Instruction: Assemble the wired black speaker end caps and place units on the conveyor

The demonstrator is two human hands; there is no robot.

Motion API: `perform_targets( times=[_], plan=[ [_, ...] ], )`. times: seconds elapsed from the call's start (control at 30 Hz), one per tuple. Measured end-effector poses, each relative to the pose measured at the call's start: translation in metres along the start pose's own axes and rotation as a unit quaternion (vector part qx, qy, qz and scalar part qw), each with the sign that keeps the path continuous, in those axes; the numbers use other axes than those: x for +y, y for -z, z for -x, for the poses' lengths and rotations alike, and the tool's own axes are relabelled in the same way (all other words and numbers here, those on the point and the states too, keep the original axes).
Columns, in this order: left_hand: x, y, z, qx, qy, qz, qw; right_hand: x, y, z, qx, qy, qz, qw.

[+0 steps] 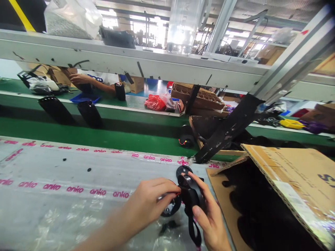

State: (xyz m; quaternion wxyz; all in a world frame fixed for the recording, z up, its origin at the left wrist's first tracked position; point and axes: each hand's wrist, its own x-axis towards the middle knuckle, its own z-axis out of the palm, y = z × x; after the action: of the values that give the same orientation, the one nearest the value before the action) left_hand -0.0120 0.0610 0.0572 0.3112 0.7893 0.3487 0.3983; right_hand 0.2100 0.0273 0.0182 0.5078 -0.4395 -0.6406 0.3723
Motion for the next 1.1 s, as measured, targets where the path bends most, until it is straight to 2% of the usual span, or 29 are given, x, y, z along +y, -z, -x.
perform_targets(
  times=[0.17,0.3,0.37,0.47,0.6,0.67,0.83,1.0,1.1],
  plan=[
    [0.001,-0.004,-0.004,0.056,0.048,0.037,0.997,-0.002,-0.004,-0.002,-0.019,-0.009,-0.01,1.0],
    [-0.001,0.001,-0.002,0.028,0.087,0.061,0.994,-0.003,-0.003,-0.006,-0.002,-0.011,-0.025,1.0],
    [-0.004,0.008,0.002,0.015,0.072,0.028,0.997,-0.003,-0.002,-0.006,-0.008,-0.019,-0.037,0.999],
    [-0.011,0.014,0.005,-0.008,0.005,-0.035,0.999,-0.001,-0.002,-0.005,-0.012,-0.035,-0.066,0.997],
    [-0.013,0.007,0.003,-0.009,-0.026,-0.073,0.997,0.001,-0.001,-0.004,-0.01,-0.053,-0.088,0.995],
    [-0.011,0.001,0.0,-0.001,-0.008,-0.075,0.997,0.003,0.001,-0.003,-0.009,-0.049,-0.083,0.995],
    [-0.005,-0.007,-0.004,0.011,0.113,-0.031,0.993,0.005,0.001,-0.001,-0.024,-0.035,-0.035,0.998],
    [-0.009,-0.005,0.001,0.001,0.145,0.03,0.989,-0.003,-0.007,-0.002,-0.007,0.005,0.089,0.996],
    [-0.011,0.001,0.004,-0.033,0.176,0.076,0.981,-0.012,-0.007,-0.005,-0.037,0.023,0.121,0.992]
  ],
)
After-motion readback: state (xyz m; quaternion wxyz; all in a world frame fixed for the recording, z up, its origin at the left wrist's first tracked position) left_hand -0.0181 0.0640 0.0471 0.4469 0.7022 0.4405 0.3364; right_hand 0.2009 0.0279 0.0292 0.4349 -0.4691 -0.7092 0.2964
